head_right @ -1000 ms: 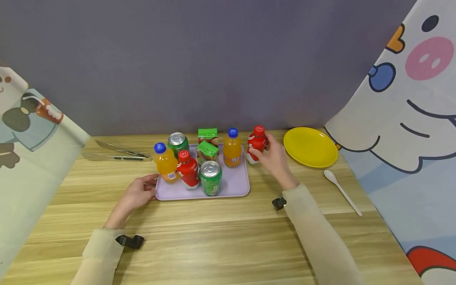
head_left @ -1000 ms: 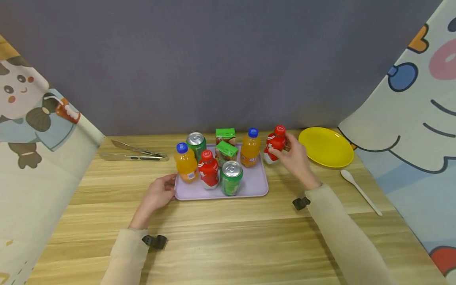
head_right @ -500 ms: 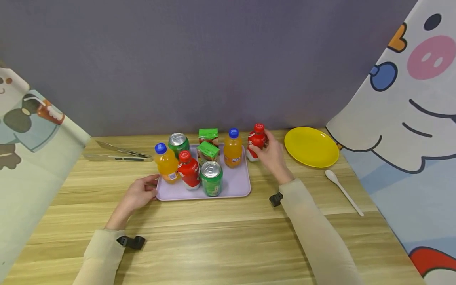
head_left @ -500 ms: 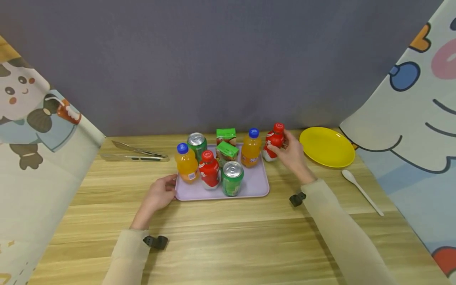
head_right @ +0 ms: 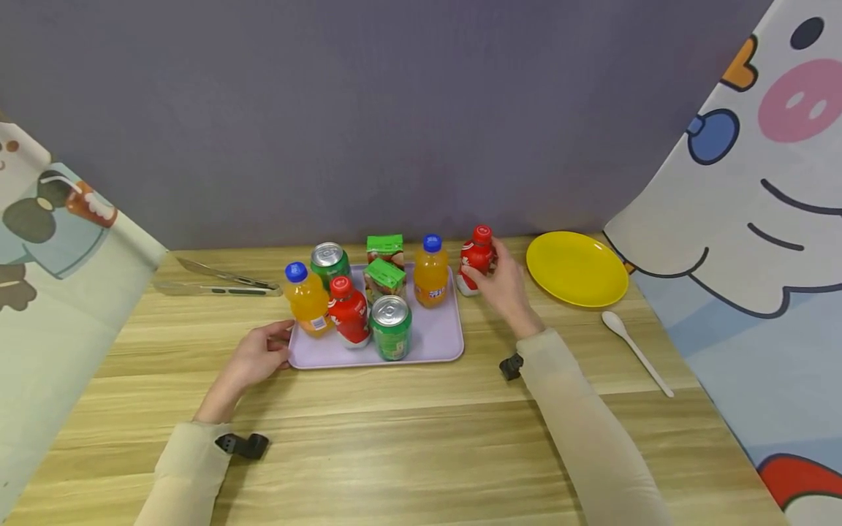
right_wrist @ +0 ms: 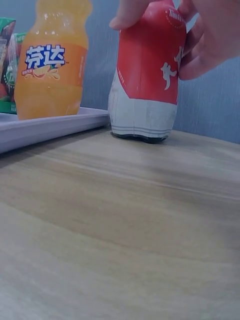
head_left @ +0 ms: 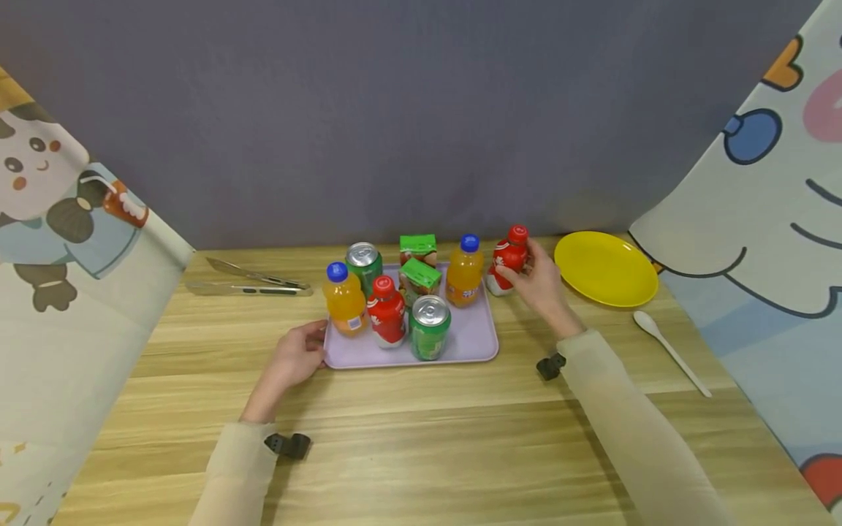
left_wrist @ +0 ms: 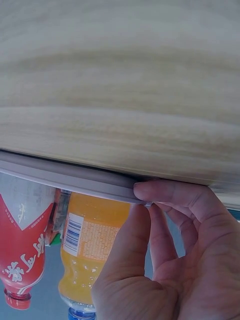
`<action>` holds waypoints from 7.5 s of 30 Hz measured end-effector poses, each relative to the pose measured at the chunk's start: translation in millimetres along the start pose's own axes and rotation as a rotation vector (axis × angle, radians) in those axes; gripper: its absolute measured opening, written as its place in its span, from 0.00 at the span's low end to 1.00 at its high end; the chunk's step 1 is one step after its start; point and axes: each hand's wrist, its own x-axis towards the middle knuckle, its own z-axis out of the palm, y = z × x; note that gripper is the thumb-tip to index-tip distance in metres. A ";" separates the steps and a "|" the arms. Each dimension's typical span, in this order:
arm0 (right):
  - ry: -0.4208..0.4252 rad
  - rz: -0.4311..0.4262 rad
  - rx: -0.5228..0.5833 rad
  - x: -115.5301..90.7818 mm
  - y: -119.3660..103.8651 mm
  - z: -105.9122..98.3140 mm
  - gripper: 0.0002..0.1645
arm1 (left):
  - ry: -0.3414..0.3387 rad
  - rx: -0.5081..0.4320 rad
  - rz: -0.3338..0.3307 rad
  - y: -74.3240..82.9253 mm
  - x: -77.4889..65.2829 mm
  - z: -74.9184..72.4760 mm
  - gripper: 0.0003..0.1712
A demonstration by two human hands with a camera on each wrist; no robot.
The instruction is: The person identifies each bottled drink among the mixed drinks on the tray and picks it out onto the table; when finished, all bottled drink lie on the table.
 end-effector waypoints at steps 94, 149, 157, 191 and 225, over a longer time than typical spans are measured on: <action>-0.118 -0.030 -0.078 -17.7 -44.3 56.3 0.47 | -0.005 0.016 -0.004 1.7 -0.7 -1.5 0.36; -0.050 -0.066 0.023 -55.3 -43.7 -16.4 0.48 | -0.014 0.004 -0.029 2.7 -0.7 -0.9 0.37; -0.017 -0.042 -0.040 -54.5 -32.2 -35.7 0.49 | -0.009 0.009 -0.024 2.7 -0.6 -1.6 0.37; 0.003 0.098 -0.089 -8.1 16.9 -55.9 0.50 | -0.005 0.014 -0.021 1.6 0.5 -2.3 0.37; 0.035 0.214 -0.013 -22.9 22.7 -46.4 0.49 | -0.010 0.025 -0.038 3.0 0.0 -1.8 0.37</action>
